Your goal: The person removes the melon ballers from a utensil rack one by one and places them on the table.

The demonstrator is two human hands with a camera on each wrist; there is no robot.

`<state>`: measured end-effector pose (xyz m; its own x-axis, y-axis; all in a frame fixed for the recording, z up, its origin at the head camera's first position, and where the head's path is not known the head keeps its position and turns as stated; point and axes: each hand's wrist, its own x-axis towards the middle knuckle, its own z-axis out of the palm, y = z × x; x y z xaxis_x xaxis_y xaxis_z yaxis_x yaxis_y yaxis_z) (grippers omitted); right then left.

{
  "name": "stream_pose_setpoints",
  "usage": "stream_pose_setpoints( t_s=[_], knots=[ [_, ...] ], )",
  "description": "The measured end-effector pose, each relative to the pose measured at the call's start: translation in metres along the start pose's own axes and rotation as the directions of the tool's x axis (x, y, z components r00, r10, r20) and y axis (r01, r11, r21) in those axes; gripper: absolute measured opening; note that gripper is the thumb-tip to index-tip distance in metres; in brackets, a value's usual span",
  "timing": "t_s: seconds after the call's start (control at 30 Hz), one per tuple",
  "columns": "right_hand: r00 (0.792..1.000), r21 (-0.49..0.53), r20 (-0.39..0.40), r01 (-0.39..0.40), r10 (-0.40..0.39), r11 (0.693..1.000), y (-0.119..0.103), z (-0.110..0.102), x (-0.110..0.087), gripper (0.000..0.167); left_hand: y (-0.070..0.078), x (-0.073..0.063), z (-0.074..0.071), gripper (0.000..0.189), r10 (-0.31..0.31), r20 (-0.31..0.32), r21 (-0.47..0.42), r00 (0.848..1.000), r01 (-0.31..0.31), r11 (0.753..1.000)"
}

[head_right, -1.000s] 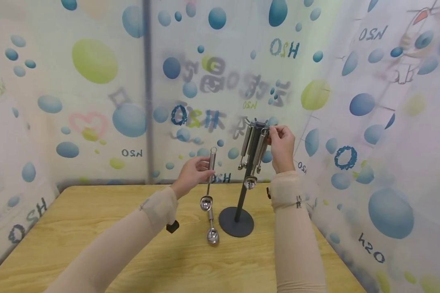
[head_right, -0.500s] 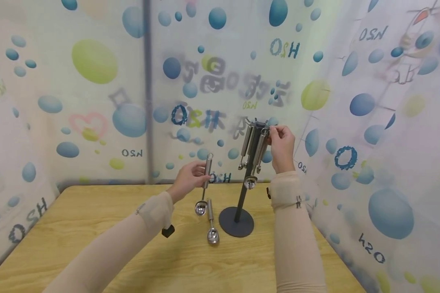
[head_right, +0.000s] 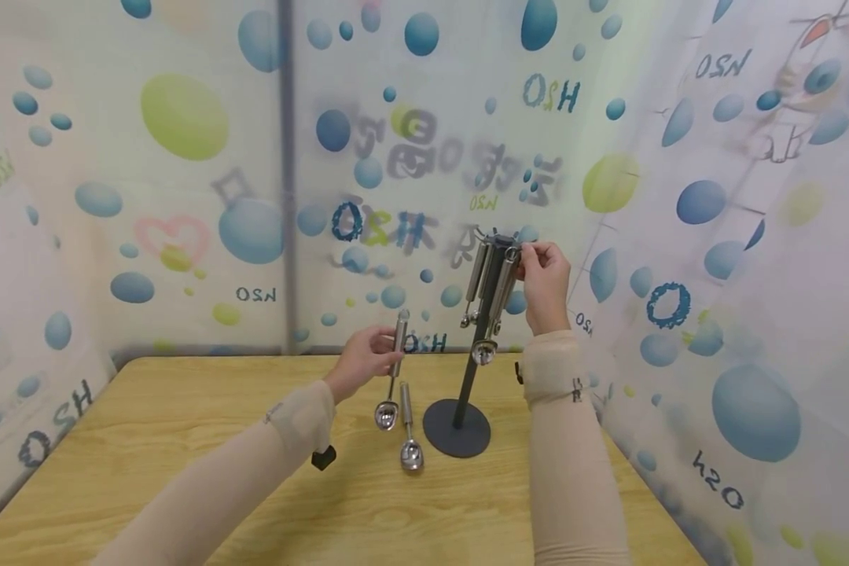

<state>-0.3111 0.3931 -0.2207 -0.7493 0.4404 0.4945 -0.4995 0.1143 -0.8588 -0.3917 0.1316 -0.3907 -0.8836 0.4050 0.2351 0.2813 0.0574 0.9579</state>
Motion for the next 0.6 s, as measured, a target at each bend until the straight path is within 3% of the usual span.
stream_pose_setpoints(
  t_s=[0.6],
  knots=[
    [1.0, 0.003, -0.007, -0.025, 0.025, 1.0, 0.0, 0.001, 0.001, 0.011, -0.026, -0.012, 0.003, 0.047, -0.07, -0.017, -0.008, 0.997, 0.07, 0.998]
  ],
)
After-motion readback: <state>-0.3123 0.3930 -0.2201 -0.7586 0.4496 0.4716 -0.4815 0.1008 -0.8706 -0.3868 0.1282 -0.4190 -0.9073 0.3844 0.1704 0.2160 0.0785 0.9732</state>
